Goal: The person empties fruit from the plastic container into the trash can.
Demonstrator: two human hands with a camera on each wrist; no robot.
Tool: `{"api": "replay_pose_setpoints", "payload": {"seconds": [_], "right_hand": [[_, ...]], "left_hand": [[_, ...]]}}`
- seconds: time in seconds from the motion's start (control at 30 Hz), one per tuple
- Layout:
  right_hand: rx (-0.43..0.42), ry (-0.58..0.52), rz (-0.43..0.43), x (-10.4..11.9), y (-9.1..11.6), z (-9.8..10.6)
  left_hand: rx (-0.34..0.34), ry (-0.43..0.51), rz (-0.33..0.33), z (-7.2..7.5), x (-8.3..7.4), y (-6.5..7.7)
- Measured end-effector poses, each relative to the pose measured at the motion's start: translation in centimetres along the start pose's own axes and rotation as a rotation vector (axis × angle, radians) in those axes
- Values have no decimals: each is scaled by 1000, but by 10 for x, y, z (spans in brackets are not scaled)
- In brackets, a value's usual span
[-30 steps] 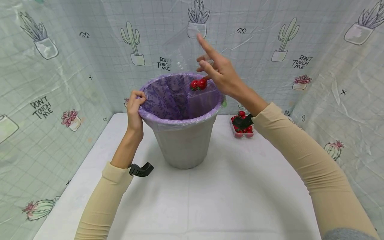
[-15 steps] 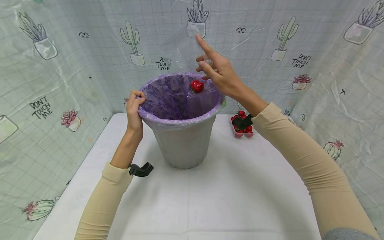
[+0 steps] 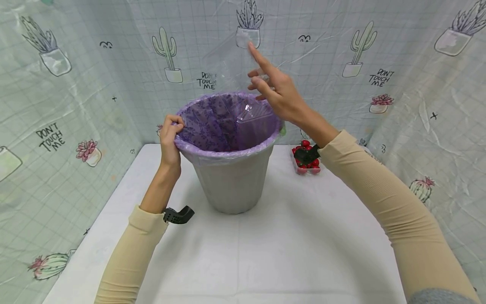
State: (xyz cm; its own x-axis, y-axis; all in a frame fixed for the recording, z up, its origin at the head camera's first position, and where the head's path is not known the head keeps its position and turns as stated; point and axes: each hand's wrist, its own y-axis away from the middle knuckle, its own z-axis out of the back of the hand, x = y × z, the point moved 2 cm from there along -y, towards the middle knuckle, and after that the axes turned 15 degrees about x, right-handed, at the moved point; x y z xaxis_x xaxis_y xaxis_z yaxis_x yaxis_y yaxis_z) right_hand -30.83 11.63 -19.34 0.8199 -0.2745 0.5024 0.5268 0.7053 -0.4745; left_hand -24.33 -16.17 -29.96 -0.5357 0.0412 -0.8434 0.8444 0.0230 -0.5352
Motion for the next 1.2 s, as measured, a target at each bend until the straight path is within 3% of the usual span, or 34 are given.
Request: {"api": "replay_pose_setpoints", "payload": {"seconds": [0.37, 0.63, 0.97, 1.2], "right_hand": [[-58, -79, 5, -1, 8, 8], [-107, -134, 26, 4, 23, 20], [-203, -211, 125, -3, 45, 34], [-244, -257, 117, -2, 63, 47]], "left_hand": [[-8, 3, -4, 2, 2, 0], [2, 10, -1, 1, 2, -1], [5, 1, -3, 1, 3, 0], [0, 12, -2, 0, 1, 1]]}}
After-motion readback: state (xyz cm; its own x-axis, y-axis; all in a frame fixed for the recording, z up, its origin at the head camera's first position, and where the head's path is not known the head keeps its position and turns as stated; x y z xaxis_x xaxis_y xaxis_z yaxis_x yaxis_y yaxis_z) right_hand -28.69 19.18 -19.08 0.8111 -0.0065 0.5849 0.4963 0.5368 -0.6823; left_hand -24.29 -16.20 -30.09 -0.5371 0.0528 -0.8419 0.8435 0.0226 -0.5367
